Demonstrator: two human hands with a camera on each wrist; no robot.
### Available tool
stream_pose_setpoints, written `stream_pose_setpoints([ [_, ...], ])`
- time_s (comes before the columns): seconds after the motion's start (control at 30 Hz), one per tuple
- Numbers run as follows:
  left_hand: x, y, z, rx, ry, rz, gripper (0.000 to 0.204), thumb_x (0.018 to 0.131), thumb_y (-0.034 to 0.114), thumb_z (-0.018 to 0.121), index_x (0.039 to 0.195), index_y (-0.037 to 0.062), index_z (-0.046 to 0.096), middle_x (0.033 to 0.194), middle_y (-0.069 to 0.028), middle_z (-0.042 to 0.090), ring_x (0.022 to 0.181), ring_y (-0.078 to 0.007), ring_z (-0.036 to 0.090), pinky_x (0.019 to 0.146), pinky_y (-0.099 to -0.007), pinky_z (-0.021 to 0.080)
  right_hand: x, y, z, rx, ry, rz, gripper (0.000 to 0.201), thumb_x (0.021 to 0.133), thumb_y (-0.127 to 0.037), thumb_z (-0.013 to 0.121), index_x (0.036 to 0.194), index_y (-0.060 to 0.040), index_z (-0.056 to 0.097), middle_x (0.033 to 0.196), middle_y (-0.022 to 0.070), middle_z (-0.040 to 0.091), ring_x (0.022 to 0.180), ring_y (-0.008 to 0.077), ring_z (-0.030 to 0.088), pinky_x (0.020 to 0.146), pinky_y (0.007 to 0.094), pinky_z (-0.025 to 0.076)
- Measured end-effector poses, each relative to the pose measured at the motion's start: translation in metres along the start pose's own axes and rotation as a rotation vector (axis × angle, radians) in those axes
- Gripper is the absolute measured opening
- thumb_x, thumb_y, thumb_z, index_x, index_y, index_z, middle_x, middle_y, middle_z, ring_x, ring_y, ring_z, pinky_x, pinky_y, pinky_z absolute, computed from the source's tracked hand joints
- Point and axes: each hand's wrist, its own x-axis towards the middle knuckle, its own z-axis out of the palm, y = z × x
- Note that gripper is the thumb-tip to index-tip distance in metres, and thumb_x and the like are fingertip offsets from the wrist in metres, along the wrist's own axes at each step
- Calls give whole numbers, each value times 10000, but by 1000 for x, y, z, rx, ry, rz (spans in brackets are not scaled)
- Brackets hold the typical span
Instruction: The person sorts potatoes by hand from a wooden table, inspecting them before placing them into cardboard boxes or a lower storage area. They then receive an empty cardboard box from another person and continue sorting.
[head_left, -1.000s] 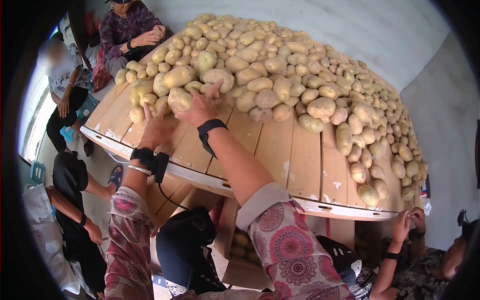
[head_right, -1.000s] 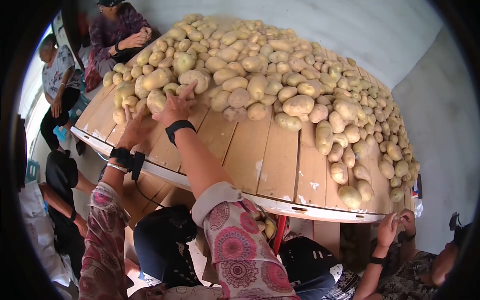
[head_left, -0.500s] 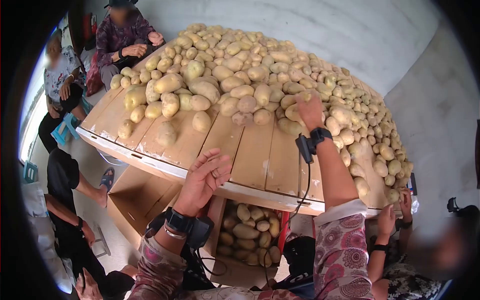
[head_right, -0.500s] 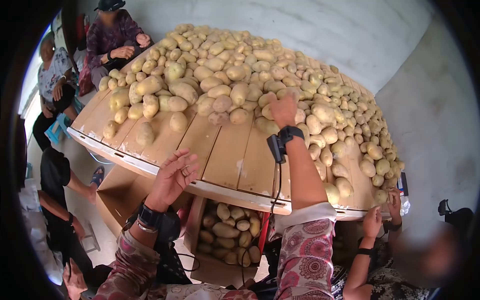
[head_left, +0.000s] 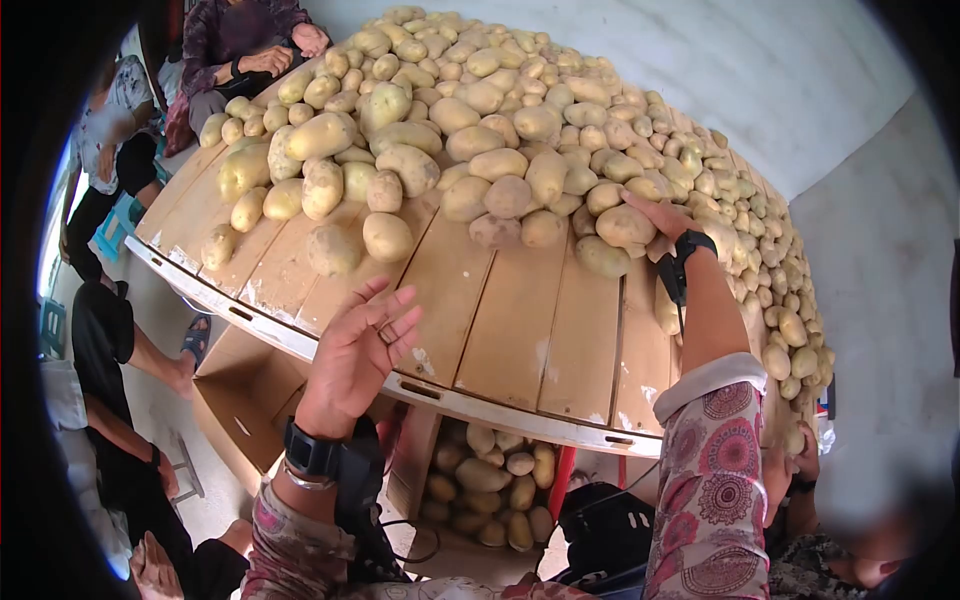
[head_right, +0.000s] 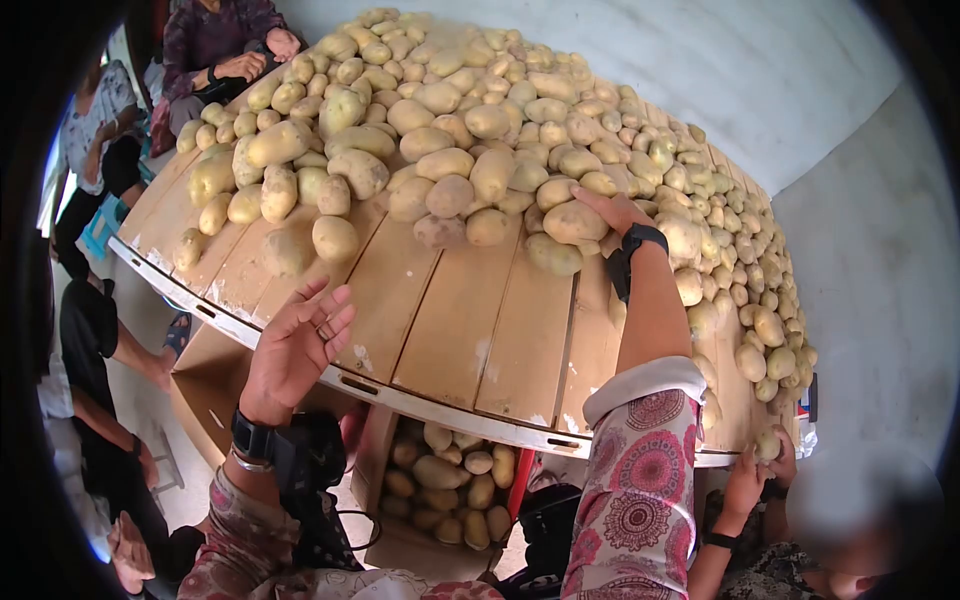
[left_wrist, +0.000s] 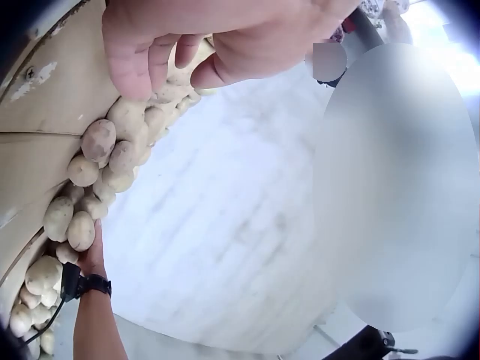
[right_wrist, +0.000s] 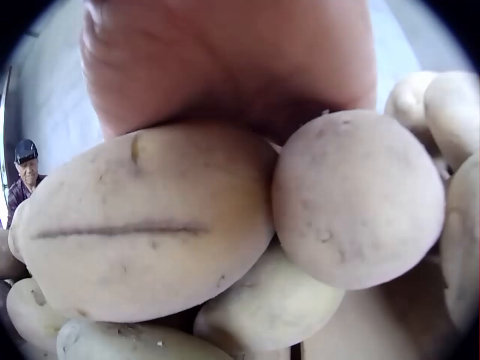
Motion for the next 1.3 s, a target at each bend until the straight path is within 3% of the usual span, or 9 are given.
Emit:
stream_pose_setpoints([
  [0.37, -25, -73, 53, 308, -140, -115, 441, 880, 109, 539, 1297, 80, 400, 1284, -169, 484, 1187, -260, 481, 969, -363, 403, -66, 5, 68, 627, -166, -45, 882, 753, -671, 548, 1392, -86, 380, 1361, 121, 465, 1269, 252, 382, 1038, 437, 278],
  [0.43, -21, -104, 45, 1217, -571, 523, 504, 834, 111, 586, 1303, 56, 410, 1316, -221, 441, 1256, -335, 410, 1017, -391, 354, -87, -6, 81, 581, -203, 25, 779, 851, -616, 448, 1373, -40, 383, 1383, 130, 427, 1250, 268, 404, 1038, 418, 287],
  [0.7, -21, -120, 46, 1584, -660, 572, 554, 732, 145, 665, 1235, 31, 462, 1308, -211, 442, 1235, -392, 394, 1016, -451, 339, -149, -145, 210, 168, 211, -198, 682, 882, -478, 442, 1351, 8, 341, 1378, 319, 332, 1294, 494, 282, 1052, 576, 216],
  [0.8, 1, -105, 29, 1595, -619, 456, 626, 704, 238, 707, 1254, 65, 461, 1290, -203, 459, 1258, -366, 382, 1026, -541, 278, -185, -162, 195, -22, -94, -718, 696, 847, -426, 536, 1345, 20, 341, 1357, 335, 350, 1284, 463, 321, 1051, 519, 266],
  [0.87, -11, -61, 41, 1757, -469, 288, 639, 721, 247, 701, 1282, 81, 444, 1329, -207, 425, 1280, -399, 350, 1034, -549, 266, -199, -155, 173, 382, 38, -821, 748, 796, -388, 625, 1349, 27, 338, 1362, 308, 363, 1286, 415, 348, 1055, 434, 301],
  [0.97, -17, -35, 26, 1984, 122, 543, 705, 753, 232, 678, 1376, 127, 367, 1428, -201, 311, 1319, -483, 233, 1045, -554, 254, -166, -59, 106, -247, 155, -707, 764, 734, -380, 689, 1317, 22, 401, 1334, 264, 425, 1258, 378, 392, 1058, 404, 305],
  [1.03, -3, -19, 1, 1821, 85, 603, 722, 753, 266, 688, 1381, 134, 356, 1447, -212, 243, 1287, -559, 212, 1042, -590, 227, -178, -12, 57, -753, 132, -225, 608, 740, -315, 672, 1197, 40, 486, 1245, 267, 487, 1196, 387, 446, 1015, 437, 352],
  [1.17, 1, -26, -1, 1702, -34, 724, 712, 710, 138, 685, 1360, 154, 395, 1398, -243, 312, 1270, -515, 279, 1053, -537, 269, -144, 102, 47, -844, 243, -189, 744, 626, -181, 730, 1244, 50, 387, 958, 292, 614, 931, 422, 599, 825, 436, 486],
  [1.3, -8, -48, 17, 1528, -457, 688, 656, 715, 88, 663, 1324, 139, 425, 1417, -211, 283, 1279, -455, 312, 1042, -544, 290, -170, 50, 49, -648, 123, -160, 585, 656, -273, 728, 1105, 26, 502, 1022, 273, 610, 1010, 384, 587, 826, 425, 486],
])
